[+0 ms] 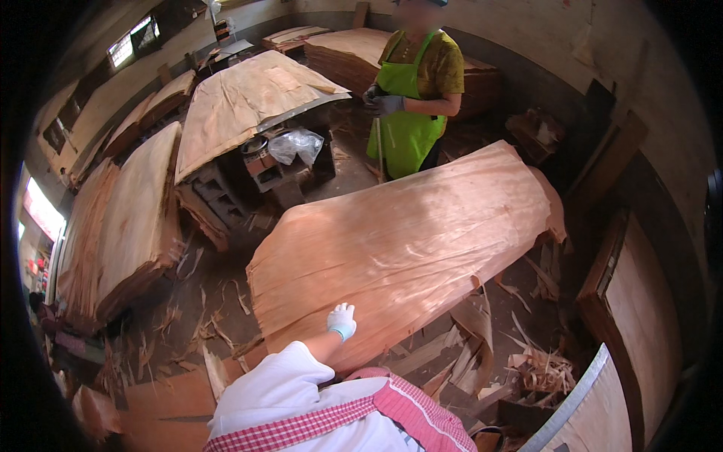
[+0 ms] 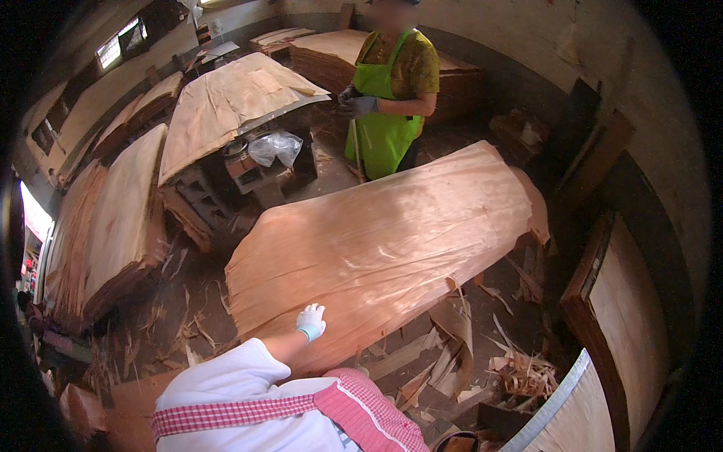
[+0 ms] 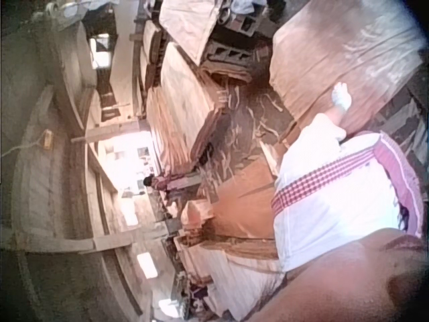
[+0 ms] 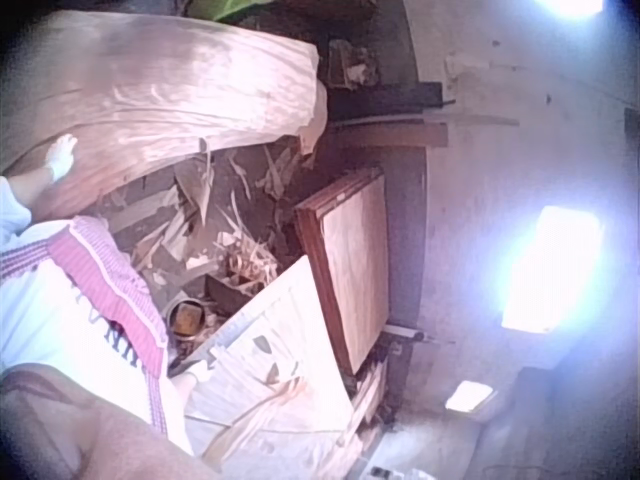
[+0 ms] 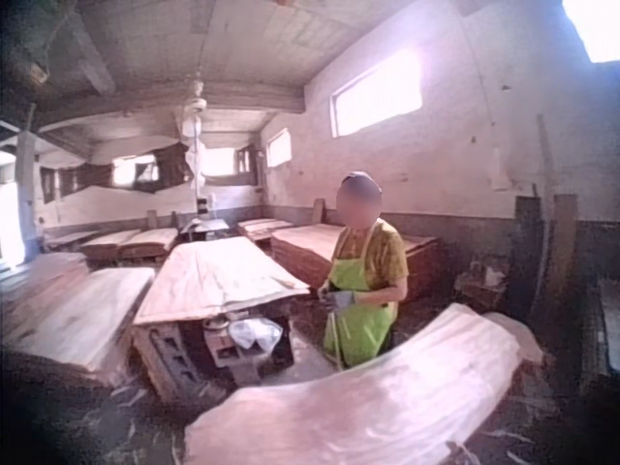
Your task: The person trims wood veneer sheets using a hand tool, peeling away thin strips and applying small pieces of white tape to secure edges or joints.
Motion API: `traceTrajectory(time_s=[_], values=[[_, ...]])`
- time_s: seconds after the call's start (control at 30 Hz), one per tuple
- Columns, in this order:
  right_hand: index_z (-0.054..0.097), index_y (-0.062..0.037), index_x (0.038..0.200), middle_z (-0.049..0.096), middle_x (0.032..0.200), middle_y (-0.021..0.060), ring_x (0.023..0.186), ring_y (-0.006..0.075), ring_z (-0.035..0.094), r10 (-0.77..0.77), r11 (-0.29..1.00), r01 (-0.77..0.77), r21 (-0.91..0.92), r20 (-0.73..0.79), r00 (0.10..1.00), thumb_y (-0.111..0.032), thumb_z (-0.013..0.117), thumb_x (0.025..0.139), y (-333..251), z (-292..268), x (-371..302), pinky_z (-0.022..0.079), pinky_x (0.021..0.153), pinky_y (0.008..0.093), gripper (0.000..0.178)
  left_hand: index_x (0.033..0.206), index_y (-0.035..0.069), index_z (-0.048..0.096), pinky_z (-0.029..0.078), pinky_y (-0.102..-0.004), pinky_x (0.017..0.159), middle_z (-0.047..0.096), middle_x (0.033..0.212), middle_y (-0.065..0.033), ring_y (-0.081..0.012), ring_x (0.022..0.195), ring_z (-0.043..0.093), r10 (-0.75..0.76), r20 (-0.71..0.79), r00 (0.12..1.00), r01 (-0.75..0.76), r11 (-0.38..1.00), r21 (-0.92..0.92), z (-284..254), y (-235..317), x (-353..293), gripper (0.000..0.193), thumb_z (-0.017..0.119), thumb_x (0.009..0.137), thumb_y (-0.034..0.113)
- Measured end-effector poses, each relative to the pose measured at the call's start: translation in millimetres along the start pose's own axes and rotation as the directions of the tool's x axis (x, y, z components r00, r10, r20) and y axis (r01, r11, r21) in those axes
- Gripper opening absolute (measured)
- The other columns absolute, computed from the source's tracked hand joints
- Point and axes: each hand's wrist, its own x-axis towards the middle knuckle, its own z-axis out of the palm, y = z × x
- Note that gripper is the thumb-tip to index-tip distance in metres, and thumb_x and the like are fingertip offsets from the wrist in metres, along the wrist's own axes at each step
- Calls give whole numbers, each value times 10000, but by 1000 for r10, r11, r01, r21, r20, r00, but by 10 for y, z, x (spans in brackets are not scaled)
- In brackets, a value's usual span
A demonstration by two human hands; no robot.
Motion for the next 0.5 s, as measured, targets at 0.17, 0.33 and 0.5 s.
traceTrajectory(time_s=[0.17, 0.33, 0.5], values=[[580, -14, 1267, 595, 1248, 225, 1163, 353, 565, -84, 939, 112, -326, 97, 992, -409, 569, 888, -26, -46, 97, 458, 974, 382, 548, 1379, 127, 429, 420, -444, 1043, 289, 1534, -134, -318, 1325, 435, -62, 291, 955, 63, 998, 5, 100, 20, 269, 551, 527, 843, 207], [625, -109, 1213, 609, 1240, 192, 1158, 345, 578, -193, 503, 517, -693, 493, 848, -360, 477, 931, -128, -132, 163, 472, 962, 395, 405, 1400, 127, 415, 407, -444, 1059, 261, 1550, -130, -326, 1332, 433, -115, 372, 921, 134, 991, -26, 156, 26, 456, 562, 522, 856, 220], [666, -141, 1127, 659, 1161, 142, 1082, 323, 626, -179, 348, 627, -697, 607, 774, -319, 478, 926, -148, -222, 193, 501, 905, 402, 328, 1091, 115, 631, 533, -469, 812, 679, 1061, -124, -309, 1002, 652, -122, -29, 992, 121, 992, -27, 89, 75, 535, 276, 509, 868, 223]])
